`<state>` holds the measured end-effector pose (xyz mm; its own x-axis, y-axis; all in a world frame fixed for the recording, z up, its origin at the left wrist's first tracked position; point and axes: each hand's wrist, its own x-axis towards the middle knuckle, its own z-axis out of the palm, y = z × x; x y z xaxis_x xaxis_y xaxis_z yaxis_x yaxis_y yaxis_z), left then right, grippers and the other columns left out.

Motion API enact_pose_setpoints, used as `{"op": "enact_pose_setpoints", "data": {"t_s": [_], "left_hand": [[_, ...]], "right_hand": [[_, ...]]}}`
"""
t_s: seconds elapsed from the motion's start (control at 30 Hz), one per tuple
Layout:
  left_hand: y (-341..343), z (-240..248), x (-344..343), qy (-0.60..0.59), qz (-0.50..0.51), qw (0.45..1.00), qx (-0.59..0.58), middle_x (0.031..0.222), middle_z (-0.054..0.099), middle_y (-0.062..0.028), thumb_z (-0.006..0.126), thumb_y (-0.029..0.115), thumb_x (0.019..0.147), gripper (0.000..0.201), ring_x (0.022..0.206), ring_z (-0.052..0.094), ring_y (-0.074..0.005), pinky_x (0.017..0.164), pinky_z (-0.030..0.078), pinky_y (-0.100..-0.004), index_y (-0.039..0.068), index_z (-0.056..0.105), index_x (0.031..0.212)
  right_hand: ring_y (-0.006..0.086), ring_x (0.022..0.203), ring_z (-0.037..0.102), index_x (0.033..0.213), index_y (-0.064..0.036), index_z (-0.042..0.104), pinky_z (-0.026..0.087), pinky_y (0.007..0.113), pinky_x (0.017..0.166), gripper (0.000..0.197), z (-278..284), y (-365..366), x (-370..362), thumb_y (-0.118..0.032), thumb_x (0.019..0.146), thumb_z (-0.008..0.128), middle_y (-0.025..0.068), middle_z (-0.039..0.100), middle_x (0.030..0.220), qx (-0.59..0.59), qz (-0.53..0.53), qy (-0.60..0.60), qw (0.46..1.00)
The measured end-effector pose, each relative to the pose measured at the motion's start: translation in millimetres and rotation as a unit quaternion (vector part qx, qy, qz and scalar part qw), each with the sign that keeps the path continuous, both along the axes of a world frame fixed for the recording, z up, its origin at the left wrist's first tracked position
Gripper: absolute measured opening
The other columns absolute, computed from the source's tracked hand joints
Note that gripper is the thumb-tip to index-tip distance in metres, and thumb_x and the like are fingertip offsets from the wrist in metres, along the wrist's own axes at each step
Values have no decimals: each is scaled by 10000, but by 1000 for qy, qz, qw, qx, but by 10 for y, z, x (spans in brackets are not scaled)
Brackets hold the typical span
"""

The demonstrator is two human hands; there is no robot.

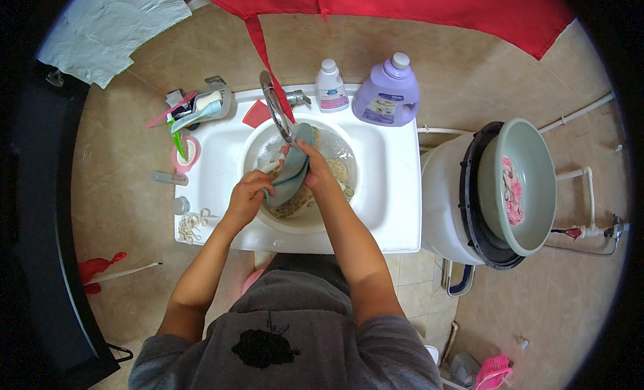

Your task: The person scrubs a pair of white sneakers with a brush and water in a bathroom sink, rinses them, and places them on the sink edge. The person then washes their hands and cleans the sink basin with a sponge.

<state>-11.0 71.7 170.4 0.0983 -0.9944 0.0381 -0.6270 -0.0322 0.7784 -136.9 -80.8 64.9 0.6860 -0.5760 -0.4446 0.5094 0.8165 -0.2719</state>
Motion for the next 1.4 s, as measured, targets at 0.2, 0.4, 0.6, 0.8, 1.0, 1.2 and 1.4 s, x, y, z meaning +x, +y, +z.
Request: {"op": "enact_pose_setpoints", "data": {"t_s": [0.2, 0.4, 0.6, 0.8, 1.0, 1.2, 1.4], "left_hand": [[196, -5, -219, -235, 176, 948, -125, 1075, 559, -138, 598, -62, 672, 347, 1008, 530, -326, 850, 440, -396, 65, 708, 976], [127, -180, -560, 141, 124, 936, 297, 1003, 609, -126, 588, 356, 927, 305, 898, 614, -284, 699, 477, -410, 62, 633, 996], [-619, -405, -341, 565, 299, 762, 102, 1124, 586, -74, 591, 473, 920, 710, 1004, 590, -216, 802, 520, -397, 118, 271, 1446], [-1099, -566, -439, 470, 325, 819, 60, 1417, 393, -132, 636, 157, 892, 755, 1227, 457, -229, 973, 420, -387, 85, 201, 1506], [-1081, -739, -528, 379, 284, 880, 33, 1099, 604, -124, 505, 32, 934, 374, 992, 575, -194, 864, 453, -298, 41, 502, 1308], [-1107, -513, -479, 313, 277, 892, 172, 1022, 618, -142, 473, 305, 987, 377, 830, 616, -248, 618, 519, -400, 4, 552, 1200], [-1240, -520, -244, 200, 215, 928, 228, 985, 613, -130, 385, 449, 977, 495, 755, 612, -245, 505, 479, -399, 25, 575, 1149]], "right_hand": [[272, 787, 636, 1010, -21, 584, 544, 418, 761, 516, -242, -189, 260, -526, 908, 575, 133, 648, 884, -55, -65, 41, 995], [244, 618, 605, 976, -34, 588, 532, 372, 661, 504, -168, -298, 455, -533, 938, 528, 103, 632, 784, -17, -190, 203, 960], [177, 823, 566, 1059, -13, 578, 492, 325, 741, 398, 83, 92, 244, -393, 941, 593, 69, 596, 915, -48, -168, 127, 976], [145, 882, 588, 1150, -45, 573, 482, 300, 776, 293, 89, 401, 127, -257, 948, 596, 54, 619, 985, -237, -187, 300, 905], [183, 1157, 495, 1447, -109, 341, 412, 352, 968, 730, 232, 247, -134, -394, 869, 683, 102, 503, 1298, -225, -101, 246, 937], [201, 1174, 525, 1505, -114, 262, 455, 352, 956, 793, 232, 6, -119, -387, 883, 670, 101, 506, 1359, -239, -39, 149, 959], [195, 1141, 567, 1369, -83, 500, 511, 378, 897, 567, 1, -56, 42, -346, 893, 661, 46, 577, 1300, -113, -22, 8, 993]]}}
